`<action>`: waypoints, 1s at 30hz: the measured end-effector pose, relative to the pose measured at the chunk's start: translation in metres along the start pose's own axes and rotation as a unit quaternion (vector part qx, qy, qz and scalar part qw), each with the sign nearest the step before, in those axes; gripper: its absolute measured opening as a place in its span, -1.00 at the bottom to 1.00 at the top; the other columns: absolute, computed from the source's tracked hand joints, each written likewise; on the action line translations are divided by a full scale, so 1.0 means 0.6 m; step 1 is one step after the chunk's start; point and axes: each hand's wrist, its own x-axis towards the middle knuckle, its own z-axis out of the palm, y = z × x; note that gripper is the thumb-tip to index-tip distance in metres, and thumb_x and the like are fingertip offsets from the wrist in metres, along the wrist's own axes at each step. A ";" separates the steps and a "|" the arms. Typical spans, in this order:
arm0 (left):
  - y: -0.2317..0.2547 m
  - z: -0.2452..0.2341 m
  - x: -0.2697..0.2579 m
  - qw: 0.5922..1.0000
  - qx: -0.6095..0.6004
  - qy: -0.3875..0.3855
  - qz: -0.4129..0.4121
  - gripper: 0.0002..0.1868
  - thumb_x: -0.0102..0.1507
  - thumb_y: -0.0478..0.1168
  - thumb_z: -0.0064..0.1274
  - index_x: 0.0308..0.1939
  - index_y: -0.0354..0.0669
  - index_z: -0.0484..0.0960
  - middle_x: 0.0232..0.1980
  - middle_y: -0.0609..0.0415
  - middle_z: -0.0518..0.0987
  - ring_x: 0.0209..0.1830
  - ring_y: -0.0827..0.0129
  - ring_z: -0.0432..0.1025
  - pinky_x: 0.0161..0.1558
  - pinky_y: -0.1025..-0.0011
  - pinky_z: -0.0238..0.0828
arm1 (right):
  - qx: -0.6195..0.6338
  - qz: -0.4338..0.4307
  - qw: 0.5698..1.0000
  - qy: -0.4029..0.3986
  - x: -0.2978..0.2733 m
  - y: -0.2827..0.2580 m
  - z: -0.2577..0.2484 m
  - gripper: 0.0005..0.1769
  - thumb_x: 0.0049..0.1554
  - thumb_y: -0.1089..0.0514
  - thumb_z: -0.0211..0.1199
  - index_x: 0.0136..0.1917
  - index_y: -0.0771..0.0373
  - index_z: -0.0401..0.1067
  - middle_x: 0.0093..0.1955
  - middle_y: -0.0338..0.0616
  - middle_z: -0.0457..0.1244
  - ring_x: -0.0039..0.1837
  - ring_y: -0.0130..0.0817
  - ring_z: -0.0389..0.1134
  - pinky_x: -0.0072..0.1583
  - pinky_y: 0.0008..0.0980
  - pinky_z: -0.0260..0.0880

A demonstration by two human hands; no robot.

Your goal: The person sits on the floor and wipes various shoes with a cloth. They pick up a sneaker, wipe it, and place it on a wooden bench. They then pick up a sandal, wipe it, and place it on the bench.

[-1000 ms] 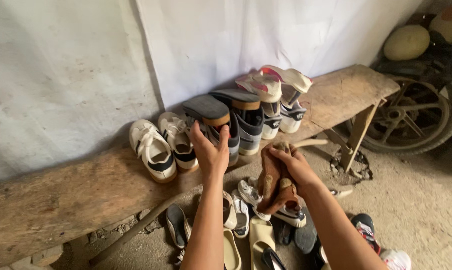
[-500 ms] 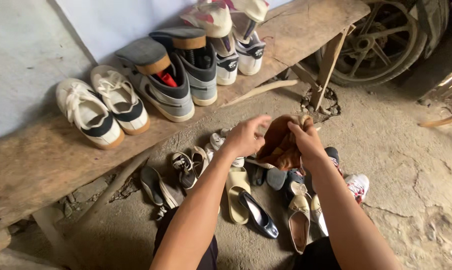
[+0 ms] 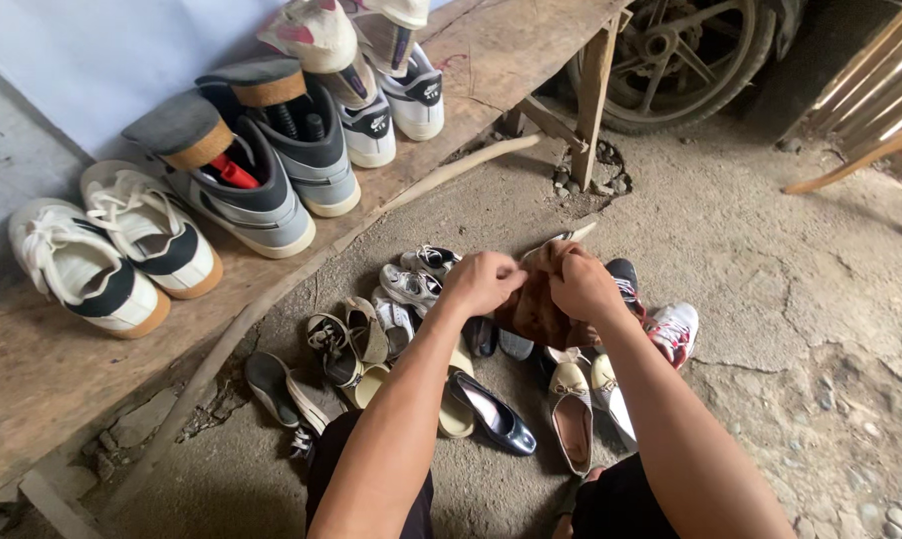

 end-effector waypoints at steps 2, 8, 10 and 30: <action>-0.003 0.003 0.002 0.997 0.003 -0.074 -0.026 -0.65 0.38 0.02 -0.01 -0.02 -0.08 0.77 -0.08 0.05 0.81 -0.10 0.32 0.73 0.03 0.39 0.61 | -0.018 0.085 0.995 -0.044 -0.009 -0.001 -0.011 -0.66 0.19 0.16 0.15 0.21 0.29 0.46 0.40 0.16 0.18 0.37 0.10 0.31 0.35 -0.02 0.40; -0.074 0.011 0.016 0.997 -0.017 0.057 0.058 -0.63 0.18 -0.18 0.15 0.08 0.01 0.68 0.02 0.09 0.74 0.01 0.30 0.61 0.05 0.36 0.53 | -0.003 0.266 0.962 0.066 -0.042 0.011 -0.076 -0.41 0.23 0.16 0.07 0.51 0.26 0.19 0.62 0.46 -0.34 0.46 0.58 0.01 0.30 0.22 0.31; -0.109 0.007 0.023 0.999 -0.005 0.051 0.002 -0.62 0.18 -0.13 0.20 0.10 0.02 0.67 0.06 0.08 0.71 0.04 0.28 0.57 0.06 0.33 0.48 | 0.029 0.286 0.953 0.098 -0.048 0.003 -0.085 -0.36 0.29 0.07 0.02 0.61 0.11 0.05 0.63 0.43 -0.34 0.45 0.58 0.04 0.35 0.25 0.28; -0.214 -0.042 -0.020 0.989 0.054 0.059 -0.128 -0.40 0.22 -0.11 0.09 0.37 0.06 0.44 0.25 -0.15 0.55 0.27 0.01 0.45 0.25 0.14 0.37 | 0.700 0.136 0.685 -0.151 0.042 -0.187 0.004 -0.54 0.31 0.05 0.05 0.43 0.22 0.23 0.33 -0.03 0.25 0.32 -0.22 0.31 0.39 -0.11 0.33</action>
